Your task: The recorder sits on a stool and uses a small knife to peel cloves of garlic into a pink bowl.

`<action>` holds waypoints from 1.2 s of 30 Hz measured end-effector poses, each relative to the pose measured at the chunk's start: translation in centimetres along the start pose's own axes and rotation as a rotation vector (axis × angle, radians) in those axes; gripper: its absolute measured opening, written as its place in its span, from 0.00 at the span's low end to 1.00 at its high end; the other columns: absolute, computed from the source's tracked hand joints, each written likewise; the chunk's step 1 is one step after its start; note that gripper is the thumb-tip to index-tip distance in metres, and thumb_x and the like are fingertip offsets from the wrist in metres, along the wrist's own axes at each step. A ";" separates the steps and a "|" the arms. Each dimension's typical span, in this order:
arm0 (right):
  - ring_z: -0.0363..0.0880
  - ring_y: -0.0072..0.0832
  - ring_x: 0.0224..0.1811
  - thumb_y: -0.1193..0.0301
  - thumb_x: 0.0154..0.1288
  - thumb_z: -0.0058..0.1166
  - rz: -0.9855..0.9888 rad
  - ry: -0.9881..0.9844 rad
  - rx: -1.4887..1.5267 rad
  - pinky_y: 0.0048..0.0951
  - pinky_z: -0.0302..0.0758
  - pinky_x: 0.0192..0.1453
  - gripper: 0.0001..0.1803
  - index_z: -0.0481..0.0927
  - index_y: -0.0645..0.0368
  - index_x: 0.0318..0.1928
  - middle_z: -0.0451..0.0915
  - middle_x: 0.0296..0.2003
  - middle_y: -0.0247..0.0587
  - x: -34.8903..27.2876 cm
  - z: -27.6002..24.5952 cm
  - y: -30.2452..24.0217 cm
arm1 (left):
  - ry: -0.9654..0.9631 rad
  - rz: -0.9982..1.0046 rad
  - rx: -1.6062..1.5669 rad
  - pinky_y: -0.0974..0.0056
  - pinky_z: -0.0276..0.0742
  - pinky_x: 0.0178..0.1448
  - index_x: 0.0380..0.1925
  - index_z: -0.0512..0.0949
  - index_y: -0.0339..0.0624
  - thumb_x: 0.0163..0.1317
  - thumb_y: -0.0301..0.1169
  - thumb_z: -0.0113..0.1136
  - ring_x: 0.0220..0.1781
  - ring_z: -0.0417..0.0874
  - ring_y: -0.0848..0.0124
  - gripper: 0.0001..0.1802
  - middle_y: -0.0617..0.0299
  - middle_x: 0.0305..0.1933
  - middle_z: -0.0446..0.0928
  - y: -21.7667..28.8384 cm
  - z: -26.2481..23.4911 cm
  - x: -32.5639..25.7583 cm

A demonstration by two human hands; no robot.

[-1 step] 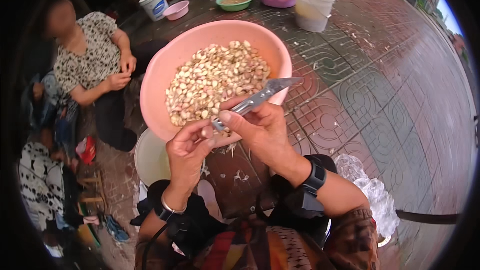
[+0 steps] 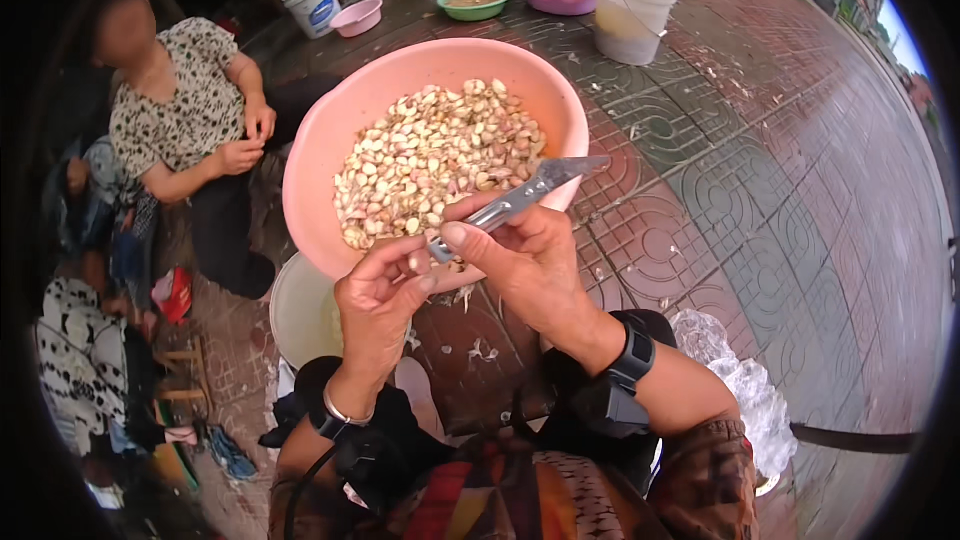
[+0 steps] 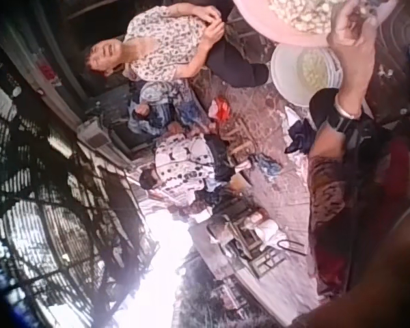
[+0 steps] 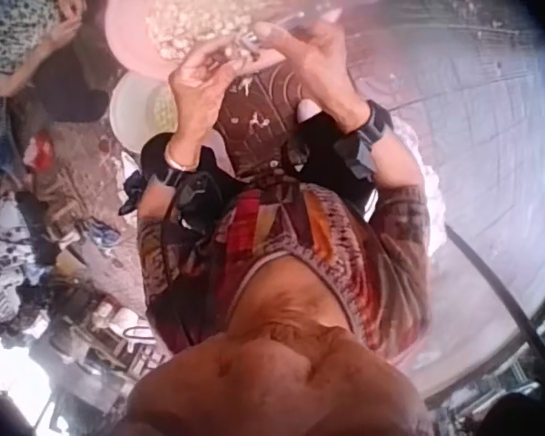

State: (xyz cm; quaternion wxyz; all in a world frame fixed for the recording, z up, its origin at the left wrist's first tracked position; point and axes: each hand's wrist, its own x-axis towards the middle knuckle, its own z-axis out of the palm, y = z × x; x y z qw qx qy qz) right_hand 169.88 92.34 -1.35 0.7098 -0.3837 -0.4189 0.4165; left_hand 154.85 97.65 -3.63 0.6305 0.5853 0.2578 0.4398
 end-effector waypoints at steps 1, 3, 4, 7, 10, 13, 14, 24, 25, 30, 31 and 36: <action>0.74 0.16 0.34 0.77 0.57 0.54 0.009 -0.019 0.004 0.18 0.73 0.39 0.09 0.75 0.65 0.40 0.77 0.31 0.34 0.0 0.4 0.2 | -0.032 0.045 0.005 0.74 0.71 0.46 0.42 0.72 0.32 0.51 0.14 0.55 0.39 0.71 0.79 0.16 0.66 0.38 0.67 -0.2 -0.3 0.0; 0.74 0.17 0.34 0.77 0.58 0.53 0.036 -0.022 -0.081 0.17 0.73 0.39 0.09 0.76 0.65 0.40 0.77 0.31 0.34 -0.2 0.8 0.4 | -0.029 0.035 0.016 0.74 0.71 0.45 0.43 0.72 0.33 0.50 0.13 0.56 0.40 0.70 0.79 0.17 0.66 0.39 0.65 -0.3 -0.7 -0.1; 0.75 0.17 0.34 0.78 0.58 0.53 0.035 -0.018 -0.073 0.18 0.74 0.39 0.09 0.75 0.65 0.41 0.77 0.31 0.35 -0.3 0.9 0.4 | -0.028 0.058 0.032 0.75 0.71 0.44 0.42 0.72 0.33 0.49 0.13 0.56 0.39 0.70 0.80 0.17 0.66 0.38 0.65 -0.4 -0.6 -0.1; 0.75 0.17 0.34 0.78 0.57 0.53 0.028 -0.007 0.018 0.18 0.74 0.39 0.10 0.75 0.66 0.41 0.77 0.32 0.35 -0.4 1.1 0.6 | -0.018 0.071 0.024 0.75 0.70 0.44 0.39 0.72 0.33 0.48 0.12 0.56 0.39 0.70 0.80 0.15 0.66 0.38 0.65 -0.5 0.0 -0.1; 0.75 0.18 0.34 0.78 0.57 0.53 0.076 -0.007 -0.008 0.19 0.75 0.39 0.09 0.75 0.66 0.40 0.78 0.32 0.36 -0.6 1.2 0.3 | 0.000 0.081 0.009 0.76 0.71 0.41 0.35 0.73 0.34 0.48 0.12 0.56 0.37 0.70 0.80 0.13 0.66 0.36 0.66 -0.4 0.3 -0.1; 0.75 0.17 0.32 0.78 0.57 0.53 0.041 -0.006 -0.017 0.17 0.74 0.36 0.09 0.75 0.66 0.40 0.78 0.30 0.35 -0.7 1.2 0.6 | 0.013 0.149 0.111 0.76 0.71 0.36 0.33 0.73 0.35 0.46 0.13 0.58 0.33 0.72 0.80 0.13 0.65 0.34 0.68 -0.8 0.2 0.0; 0.75 0.17 0.32 0.78 0.57 0.53 0.042 -0.008 -0.018 0.17 0.74 0.36 0.09 0.75 0.66 0.40 0.78 0.30 0.35 -0.8 1.2 0.8 | 0.014 0.193 0.205 0.77 0.71 0.33 0.33 0.73 0.35 0.46 0.14 0.59 0.31 0.73 0.80 0.13 0.64 0.32 0.69 -0.9 0.1 0.0; 0.73 0.15 0.25 0.74 0.57 0.54 0.198 0.066 0.055 0.17 0.71 0.29 0.05 0.78 0.63 0.32 0.77 0.24 0.32 -0.6 1.2 0.8 | -0.035 0.322 0.389 0.77 0.73 0.34 0.36 0.71 0.31 0.46 0.11 0.57 0.34 0.74 0.79 0.15 0.59 0.38 0.70 0.1 -0.1 -0.8; 0.73 0.15 0.24 0.74 0.57 0.54 0.233 0.082 0.094 0.17 0.71 0.28 0.05 0.78 0.62 0.32 0.77 0.23 0.32 -0.5 1.3 0.9 | 0.015 0.318 0.342 0.76 0.73 0.33 0.36 0.72 0.33 0.45 0.12 0.58 0.32 0.75 0.79 0.15 0.60 0.38 0.72 0.0 0.0 -0.9; 0.72 0.16 0.22 0.75 0.56 0.55 0.326 -0.013 -0.084 0.17 0.70 0.28 0.04 0.78 0.62 0.32 0.77 0.23 0.33 0.4 -1.1 2.3 | -0.013 0.284 -0.005 0.75 0.72 0.35 0.41 0.72 0.33 0.50 0.16 0.55 0.31 0.75 0.76 0.15 0.60 0.38 0.75 1.0 0.3 -1.0; 0.72 0.16 0.21 0.75 0.55 0.55 0.395 -0.181 -0.229 0.17 0.70 0.28 0.04 0.79 0.62 0.32 0.77 0.22 0.33 0.5 -1.5 2.4 | -0.017 0.281 0.003 0.75 0.72 0.35 0.41 0.72 0.33 0.50 0.16 0.55 0.31 0.75 0.76 0.15 0.60 0.38 0.75 1.0 -0.1 -1.1; 0.74 0.16 0.30 0.79 0.55 0.55 0.143 0.019 -0.171 0.17 0.71 0.36 0.06 0.78 0.65 0.35 0.78 0.27 0.34 0.3 -1.6 0.2 | -0.098 -0.198 -0.294 0.77 0.65 0.25 0.50 0.68 0.33 0.57 0.24 0.54 0.26 0.74 0.76 0.19 0.52 0.42 0.75 0.7 -0.9 -1.3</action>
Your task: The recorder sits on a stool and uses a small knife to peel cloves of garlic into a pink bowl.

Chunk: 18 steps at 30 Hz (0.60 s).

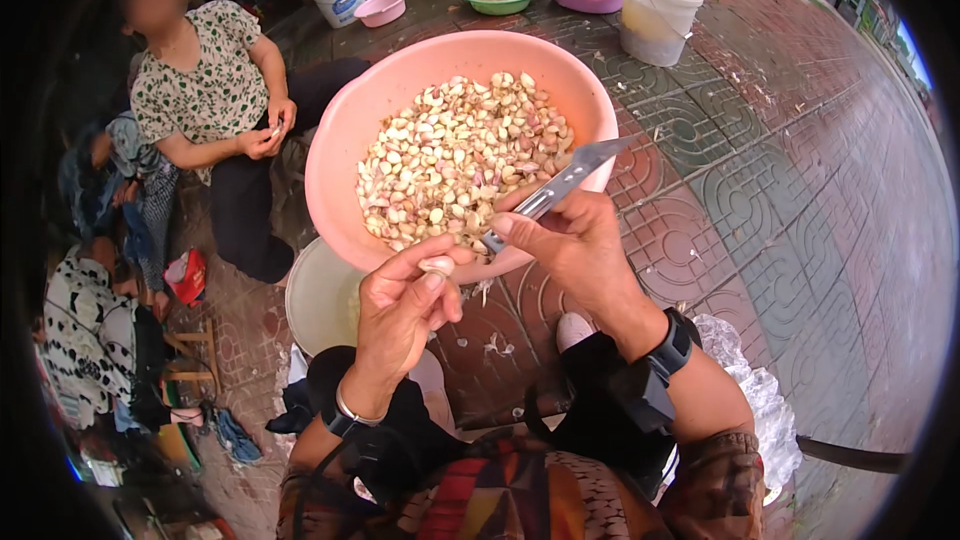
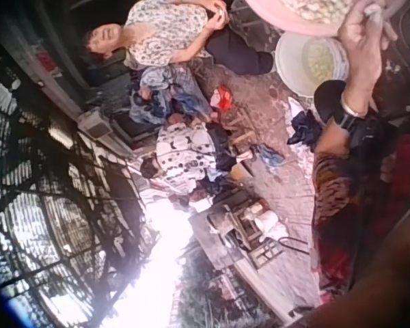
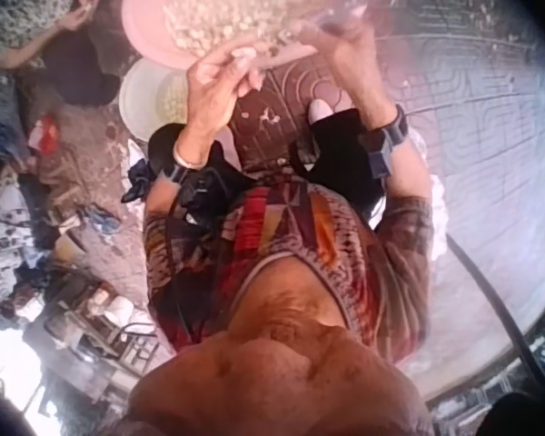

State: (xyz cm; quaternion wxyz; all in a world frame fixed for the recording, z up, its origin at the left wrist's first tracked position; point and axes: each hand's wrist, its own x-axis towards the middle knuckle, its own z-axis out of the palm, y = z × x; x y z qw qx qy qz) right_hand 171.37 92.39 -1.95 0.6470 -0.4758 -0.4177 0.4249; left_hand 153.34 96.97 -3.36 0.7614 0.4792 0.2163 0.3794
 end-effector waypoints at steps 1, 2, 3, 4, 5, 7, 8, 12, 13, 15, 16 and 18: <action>0.74 0.16 0.30 0.79 0.55 0.55 0.009 -0.006 -0.003 0.17 0.71 0.36 0.06 0.78 0.65 0.35 0.78 0.27 0.34 -0.2 0.2 -0.2 | 0.009 -0.002 -0.006 0.77 0.65 0.25 0.50 0.68 0.33 0.57 0.24 0.54 0.26 0.74 0.76 0.19 0.52 0.42 0.75 -0.2 0.0 0.0; 0.75 0.16 0.30 0.78 0.55 0.55 -0.057 -0.040 0.000 0.17 0.72 0.35 0.06 0.77 0.66 0.36 0.78 0.27 0.34 -0.4 0.7 -0.2 | 0.013 0.020 0.098 0.77 0.66 0.26 0.49 0.69 0.34 0.58 0.22 0.52 0.26 0.74 0.78 0.17 0.56 0.41 0.75 -0.4 0.0 -0.1; 0.75 0.17 0.30 0.78 0.56 0.55 -0.128 -0.068 0.001 0.18 0.72 0.35 0.07 0.77 0.66 0.36 0.78 0.27 0.34 -0.6 1.2 -0.2 | 0.008 0.041 0.202 0.78 0.67 0.27 0.48 0.71 0.35 0.58 0.19 0.50 0.26 0.74 0.80 0.16 0.59 0.40 0.75 -0.5 0.1 0.0; 0.76 0.17 0.28 0.78 0.56 0.54 -0.127 -0.084 0.046 0.17 0.73 0.32 0.07 0.76 0.67 0.37 0.78 0.26 0.35 -0.8 1.9 -0.1 | 0.010 0.038 0.197 0.78 0.67 0.27 0.48 0.71 0.35 0.58 0.19 0.50 0.26 0.74 0.80 0.16 0.59 0.40 0.75 -0.7 0.2 0.0; 0.76 0.17 0.28 0.78 0.56 0.54 -0.121 -0.084 0.043 0.17 0.73 0.32 0.07 0.76 0.67 0.37 0.78 0.26 0.35 -1.0 2.3 0.0 | 0.037 0.060 0.319 0.77 0.68 0.28 0.47 0.72 0.35 0.57 0.19 0.50 0.26 0.74 0.79 0.16 0.60 0.39 0.75 -0.7 0.2 0.1; 0.76 0.18 0.25 0.78 0.57 0.53 -0.162 -0.144 0.014 0.17 0.73 0.28 0.07 0.76 0.67 0.37 0.78 0.25 0.36 -1.1 2.7 0.0 | 0.071 0.082 0.435 0.77 0.69 0.28 0.46 0.72 0.36 0.57 0.18 0.50 0.26 0.75 0.79 0.15 0.60 0.37 0.75 -0.9 0.4 0.1; 0.76 0.17 0.23 0.78 0.57 0.53 -0.210 -0.148 -0.062 0.16 0.73 0.26 0.06 0.75 0.67 0.36 0.78 0.25 0.36 -1.1 2.7 0.0 | 0.094 0.106 0.499 0.76 0.70 0.28 0.45 0.73 0.36 0.56 0.17 0.50 0.26 0.76 0.78 0.15 0.60 0.35 0.75 -0.8 0.6 0.2; 0.75 0.17 0.23 0.78 0.57 0.52 -0.330 -0.108 -0.347 0.17 0.73 0.26 0.06 0.75 0.67 0.36 0.78 0.24 0.36 -1.1 2.4 0.4 | 0.104 0.251 0.669 0.74 0.72 0.28 0.44 0.73 0.34 0.55 0.16 0.51 0.24 0.77 0.77 0.15 0.60 0.34 0.75 -1.3 0.6 0.4; 0.76 0.17 0.24 0.78 0.57 0.52 -0.259 -0.081 -0.229 0.17 0.73 0.27 0.05 0.76 0.67 0.35 0.78 0.25 0.35 -1.3 2.7 0.2 | 0.105 0.251 0.669 0.74 0.72 0.28 0.44 0.73 0.34 0.55 0.16 0.51 0.24 0.77 0.77 0.15 0.60 0.34 0.75 -1.4 0.5 0.4; 0.76 0.17 0.25 0.78 0.58 0.52 -0.189 -0.055 -0.112 0.17 0.73 0.27 0.05 0.76 0.67 0.35 0.78 0.25 0.35 -1.2 2.8 0.1 | 0.117 0.256 0.634 0.75 0.70 0.26 0.42 0.73 0.34 0.55 0.17 0.51 0.22 0.76 0.78 0.13 0.60 0.33 0.76 -1.7 0.5 0.2; 0.75 0.16 0.26 0.78 0.58 0.52 -0.169 -0.050 -0.130 0.17 0.73 0.28 0.05 0.76 0.67 0.34 0.78 0.25 0.34 -1.0 2.5 0.2 | 0.118 0.257 0.633 0.75 0.70 0.26 0.42 0.73 0.34 0.55 0.17 0.51 0.22 0.76 0.78 0.13 0.60 0.33 0.76 -1.7 0.5 0.2; 0.75 0.16 0.29 0.78 0.58 0.52 -0.083 -0.065 -0.068 0.18 0.74 0.32 0.05 0.76 0.67 0.34 0.78 0.26 0.33 -1.0 2.2 0.1 | 0.106 0.109 0.460 0.77 0.67 0.23 0.41 0.74 0.34 0.57 0.20 0.51 0.21 0.75 0.80 0.11 0.61 0.29 0.76 -1.6 0.4 0.1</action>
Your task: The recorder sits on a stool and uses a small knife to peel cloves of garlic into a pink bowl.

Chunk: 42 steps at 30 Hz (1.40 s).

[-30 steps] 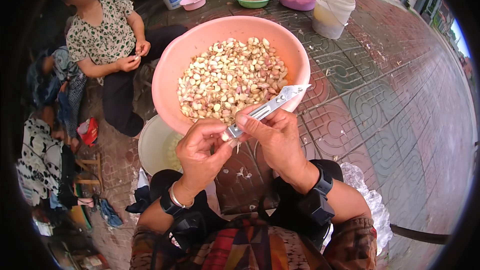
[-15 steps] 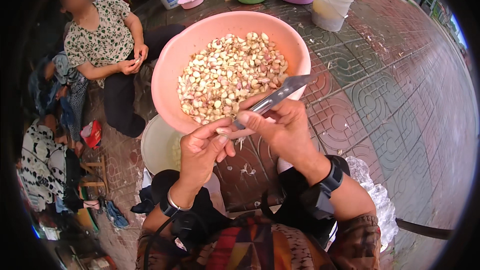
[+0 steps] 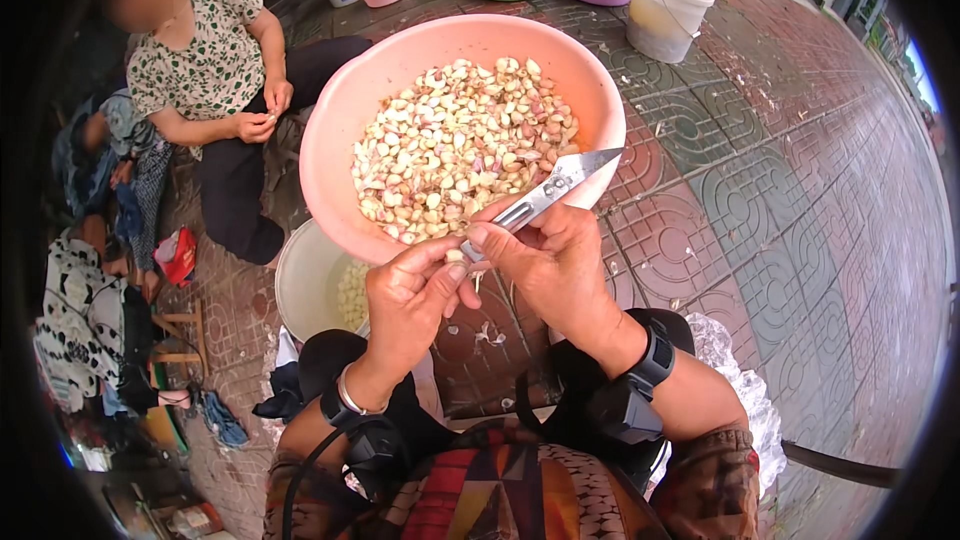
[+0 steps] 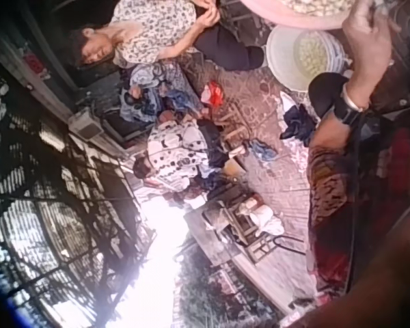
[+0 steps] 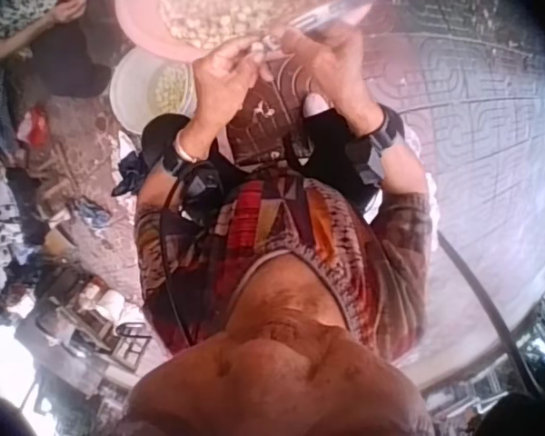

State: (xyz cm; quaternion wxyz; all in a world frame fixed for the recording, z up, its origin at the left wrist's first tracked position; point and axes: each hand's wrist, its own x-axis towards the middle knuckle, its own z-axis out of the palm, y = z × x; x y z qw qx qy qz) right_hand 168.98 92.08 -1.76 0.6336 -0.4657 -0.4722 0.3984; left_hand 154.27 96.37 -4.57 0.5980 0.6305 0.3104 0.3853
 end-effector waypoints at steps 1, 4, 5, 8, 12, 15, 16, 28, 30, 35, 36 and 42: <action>0.75 0.16 0.29 0.78 0.58 0.52 -0.001 -0.002 0.001 0.18 0.74 0.32 0.05 0.76 0.67 0.34 0.78 0.26 0.33 0.0 0.1 -0.1 | 0.002 0.001 0.002 0.77 0.67 0.23 0.41 0.74 0.34 0.57 0.20 0.51 0.21 0.75 0.80 0.11 0.61 0.29 0.76 0.0 0.0 0.0; 0.75 0.15 0.28 0.78 0.57 0.52 0.040 0.057 0.036 0.18 0.73 0.32 0.04 0.77 0.67 0.33 0.78 0.26 0.33 0.0 0.0 0.0 | 0.009 -0.052 -0.190 0.79 0.63 0.22 0.41 0.74 0.33 0.58 0.24 0.51 0.22 0.73 0.82 0.10 0.63 0.23 0.76 -0.1 0.1 0.0; 0.75 0.16 0.28 0.79 0.57 0.52 0.047 0.085 -0.055 0.18 0.73 0.31 0.04 0.78 0.67 0.32 0.78 0.25 0.33 0.1 -0.5 0.7 | 0.027 -0.001 -0.174 0.79 0.63 0.23 0.41 0.73 0.32 0.59 0.24 0.50 0.23 0.74 0.80 0.11 0.59 0.30 0.77 0.2 -0.1 0.1; 0.74 0.15 0.27 0.79 0.56 0.53 0.120 -0.016 -0.271 0.18 0.72 0.30 0.03 0.78 0.66 0.30 0.78 0.24 0.32 0.1 -2.7 1.8 | 0.013 0.066 -0.225 0.79 0.63 0.23 0.42 0.72 0.30 0.60 0.24 0.49 0.24 0.75 0.78 0.11 0.54 0.38 0.77 0.3 -0.5 0.2; 0.73 0.15 0.25 0.76 0.54 0.56 0.142 -0.051 -0.180 0.18 0.70 0.29 0.04 0.79 0.63 0.32 0.79 0.24 0.32 -0.2 -2.7 1.8 | -0.050 -0.021 -0.406 0.79 0.61 0.25 0.45 0.71 0.34 0.61 0.28 0.50 0.25 0.71 0.80 0.14 0.56 0.37 0.76 0.1 -0.9 -0.4; 0.72 0.15 0.24 0.75 0.54 0.56 0.172 0.009 0.030 0.18 0.70 0.28 0.06 0.79 0.61 0.34 0.79 0.27 0.34 -0.6 -2.1 1.0 | -0.112 -0.074 -0.520 0.79 0.59 0.25 0.47 0.68 0.38 0.61 0.32 0.52 0.24 0.68 0.82 0.16 0.59 0.34 0.75 -0.2 -0.5 -0.9; 0.73 0.16 0.25 0.75 0.54 0.56 0.155 0.004 0.103 0.18 0.70 0.28 0.06 0.79 0.61 0.34 0.79 0.28 0.34 -0.8 -1.5 0.9 | -0.154 -0.063 -0.561 0.79 0.58 0.25 0.46 0.66 0.41 0.60 0.34 0.52 0.24 0.67 0.81 0.16 0.60 0.33 0.74 -0.2 -0.3 -1.0; 0.75 0.19 0.25 0.74 0.55 0.56 0.257 -0.029 0.373 0.17 0.72 0.28 0.06 0.79 0.61 0.35 0.79 0.29 0.36 -1.0 -1.6 1.8 | -0.209 -0.150 -0.660 0.77 0.59 0.24 0.35 0.66 0.44 0.58 0.32 0.55 0.22 0.66 0.79 0.10 0.58 0.28 0.74 -1.3 0.4 -1.1; 0.75 0.20 0.25 0.74 0.55 0.56 0.269 -0.046 0.367 0.18 0.72 0.28 0.06 0.79 0.61 0.35 0.79 0.29 0.36 -1.2 -2.0 1.9 | -0.252 -0.190 -0.727 0.77 0.59 0.25 0.35 0.66 0.44 0.58 0.33 0.55 0.22 0.67 0.78 0.10 0.58 0.29 0.74 -1.8 0.4 -1.2; 0.77 0.21 0.26 0.75 0.56 0.54 0.415 -0.110 0.447 0.19 0.73 0.27 0.06 0.78 0.64 0.34 0.79 0.27 0.38 -2.3 -2.5 1.6 | -0.378 -0.272 -0.955 0.76 0.62 0.23 0.35 0.65 0.46 0.58 0.34 0.56 0.22 0.68 0.76 0.11 0.56 0.31 0.74 -3.4 1.0 -2.3; 0.77 0.21 0.26 0.75 0.56 0.54 0.415 -0.112 0.445 0.19 0.73 0.27 0.06 0.78 0.64 0.34 0.79 0.27 0.38 -2.7 -2.5 1.5 | -0.438 -0.293 -0.995 0.77 0.62 0.24 0.37 0.66 0.45 0.57 0.35 0.56 0.22 0.68 0.77 0.12 0.55 0.33 0.74 -3.6 1.1 -2.5; 0.75 0.18 0.25 0.75 0.56 0.55 0.169 0.124 0.251 0.17 0.71 0.25 0.05 0.78 0.64 0.33 0.78 0.25 0.36 -5.5 -2.8 1.5 | -0.244 -0.213 -0.642 0.76 0.67 0.24 0.44 0.66 0.41 0.55 0.31 0.59 0.22 0.70 0.79 0.19 0.57 0.36 0.72 -2.6 2.7 -4.2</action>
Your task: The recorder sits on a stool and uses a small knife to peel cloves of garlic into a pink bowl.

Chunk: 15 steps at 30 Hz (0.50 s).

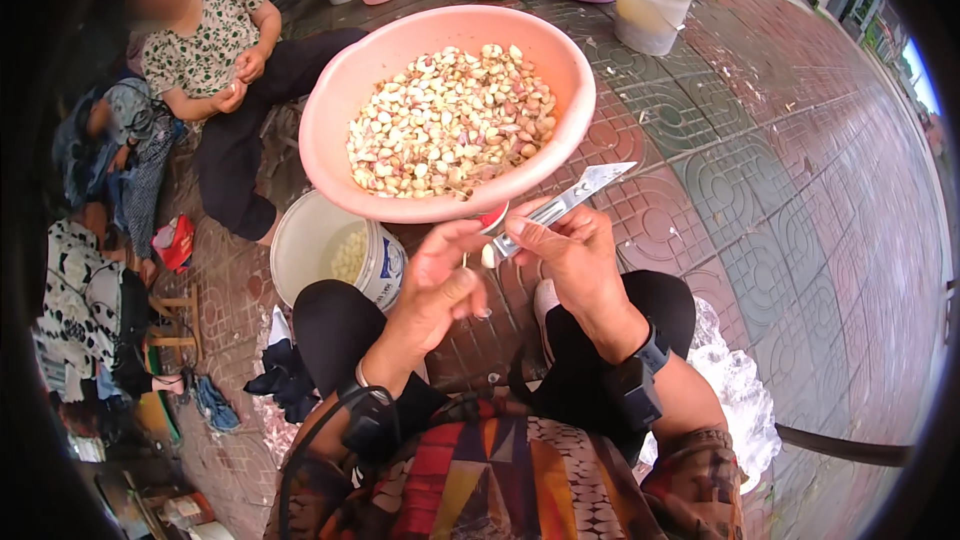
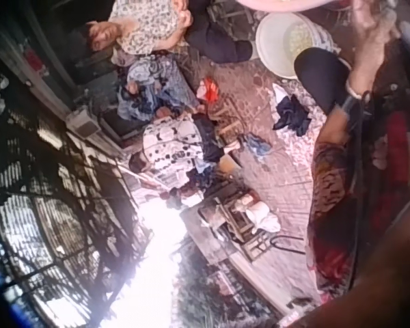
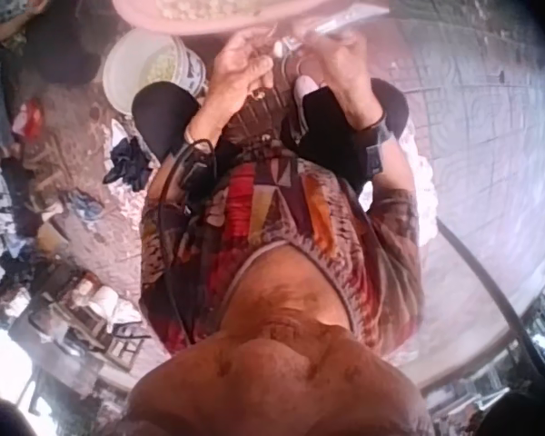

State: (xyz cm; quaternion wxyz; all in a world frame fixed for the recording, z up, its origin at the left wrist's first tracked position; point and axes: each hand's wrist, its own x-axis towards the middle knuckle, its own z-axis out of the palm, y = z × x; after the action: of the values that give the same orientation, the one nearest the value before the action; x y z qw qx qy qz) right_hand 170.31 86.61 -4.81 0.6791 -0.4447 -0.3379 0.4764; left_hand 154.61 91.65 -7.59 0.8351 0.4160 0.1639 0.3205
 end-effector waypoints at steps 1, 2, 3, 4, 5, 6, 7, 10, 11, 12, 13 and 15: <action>0.75 0.18 0.25 0.75 0.56 0.55 0.003 0.005 0.001 0.17 0.71 0.25 0.05 0.78 0.64 0.33 0.78 0.25 0.36 -0.5 0.0 0.3 | 0.153 0.173 0.354 0.77 0.68 0.24 0.47 0.64 0.40 0.54 0.28 0.60 0.21 0.70 0.80 0.22 0.57 0.35 0.72 -0.2 0.4 -0.4; 0.75 0.18 0.25 0.75 0.56 0.55 -0.022 0.029 -0.055 0.17 0.71 0.26 0.05 0.78 0.64 0.33 0.78 0.25 0.36 -1.1 -0.1 0.7 | 0.206 0.217 0.446 0.78 0.69 0.27 0.44 0.66 0.36 0.51 0.23 0.61 0.23 0.72 0.81 0.20 0.61 0.33 0.72 -0.4 0.4 -0.9; 0.75 0.18 0.25 0.76 0.55 0.55 -0.046 0.050 -0.112 0.17 0.71 0.26 0.05 0.78 0.64 0.32 0.78 0.25 0.36 -1.8 0.1 1.0 | 0.208 0.212 0.446 0.78 0.69 0.27 0.44 0.66 0.36 0.51 0.23 0.61 0.23 0.72 0.81 0.20 0.61 0.33 0.72 -0.7 0.5 -1.2; 0.74 0.17 0.25 0.77 0.55 0.55 -0.026 0.048 -0.094 0.16 0.71 0.26 0.05 0.78 0.65 0.32 0.78 0.25 0.35 -2.5 0.3 1.2 | 0.179 0.233 0.520 0.78 0.69 0.27 0.40 0.69 0.36 0.51 0.22 0.61 0.25 0.73 0.81 0.16 0.63 0.31 0.73 -1.2 0.3 -1.3; 0.74 0.17 0.25 0.77 0.55 0.55 -0.019 0.051 -0.093 0.16 0.71 0.26 0.05 0.78 0.65 0.32 0.78 0.25 0.35 -3.0 0.3 1.6 | 0.151 0.253 0.594 0.78 0.68 0.27 0.36 0.72 0.37 0.50 0.20 0.61 0.26 0.74 0.82 0.13 0.65 0.30 0.73 -1.6 0.3 -1.5; 0.74 0.17 0.25 0.77 0.55 0.55 -0.002 0.054 -0.025 0.16 0.71 0.27 0.05 0.78 0.65 0.32 0.78 0.25 0.35 -3.3 0.1 2.0 | 0.194 0.162 0.521 0.78 0.69 0.27 0.32 0.74 0.35 0.51 0.21 0.60 0.27 0.75 0.80 0.08 0.65 0.29 0.75 -1.5 0.8 -1.8; 0.74 0.17 0.25 0.77 0.55 0.54 0.016 0.056 0.042 0.16 0.71 0.27 0.04 0.78 0.65 0.32 0.78 0.25 0.35 -3.6 0.1 2.3 | 0.195 0.158 0.521 0.78 0.69 0.27 0.32 0.74 0.35 0.51 0.21 0.60 0.27 0.75 0.80 0.08 0.65 0.29 0.75 -1.6 0.8 -2.0; 0.75 0.20 0.26 0.76 0.56 0.54 0.145 0.031 0.255 0.18 0.71 0.28 0.05 0.77 0.65 0.33 0.78 0.26 0.37 -3.9 -0.1 2.3 | 0.139 0.060 0.296 0.76 0.70 0.27 0.36 0.74 0.33 0.54 0.23 0.58 0.26 0.77 0.76 0.09 0.60 0.31 0.77 -2.0 0.0 -2.7; 0.75 0.22 0.26 0.76 0.55 0.54 0.206 0.006 0.422 0.19 0.71 0.28 0.06 0.77 0.65 0.33 0.77 0.27 0.38 -4.0 -0.2 2.5 | 0.132 0.035 0.150 0.75 0.70 0.28 0.38 0.73 0.34 0.56 0.25 0.56 0.27 0.78 0.73 0.10 0.57 0.32 0.77 -2.3 -0.7 -2.8; 0.76 0.24 0.27 0.75 0.55 0.54 0.244 -0.055 0.516 0.21 0.71 0.29 0.07 0.76 0.65 0.34 0.77 0.27 0.40 -3.9 -0.8 2.7 | 0.125 0.013 0.004 0.75 0.71 0.28 0.40 0.73 0.34 0.58 0.27 0.54 0.28 0.79 0.71 0.11 0.54 0.33 0.77 -2.2 -1.1 -2.9; 0.75 0.25 0.26 0.74 0.55 0.54 0.216 -0.089 0.604 0.22 0.72 0.30 0.08 0.76 0.65 0.34 0.77 0.27 0.41 -4.2 -1.0 2.4 | 0.129 0.020 0.006 0.75 0.71 0.28 0.40 0.73 0.34 0.58 0.27 0.54 0.28 0.79 0.71 0.11 0.54 0.33 0.77 -2.0 -1.3 -3.1; 0.75 0.25 0.25 0.75 0.55 0.54 0.133 -0.163 0.520 0.22 0.72 0.30 0.08 0.76 0.65 0.35 0.77 0.27 0.42 -4.6 -2.1 1.6 | 0.151 -0.007 -0.100 0.74 0.70 0.30 0.40 0.73 0.35 0.59 0.31 0.53 0.28 0.78 0.70 0.12 0.52 0.35 0.77 -1.6 -1.6 -3.4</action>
State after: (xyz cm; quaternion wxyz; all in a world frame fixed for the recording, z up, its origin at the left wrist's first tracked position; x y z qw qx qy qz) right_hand 170.13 81.86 -7.30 0.7081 -0.2371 -0.2279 0.6249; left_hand 151.86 89.53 -9.80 0.8412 0.3478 0.2116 0.3558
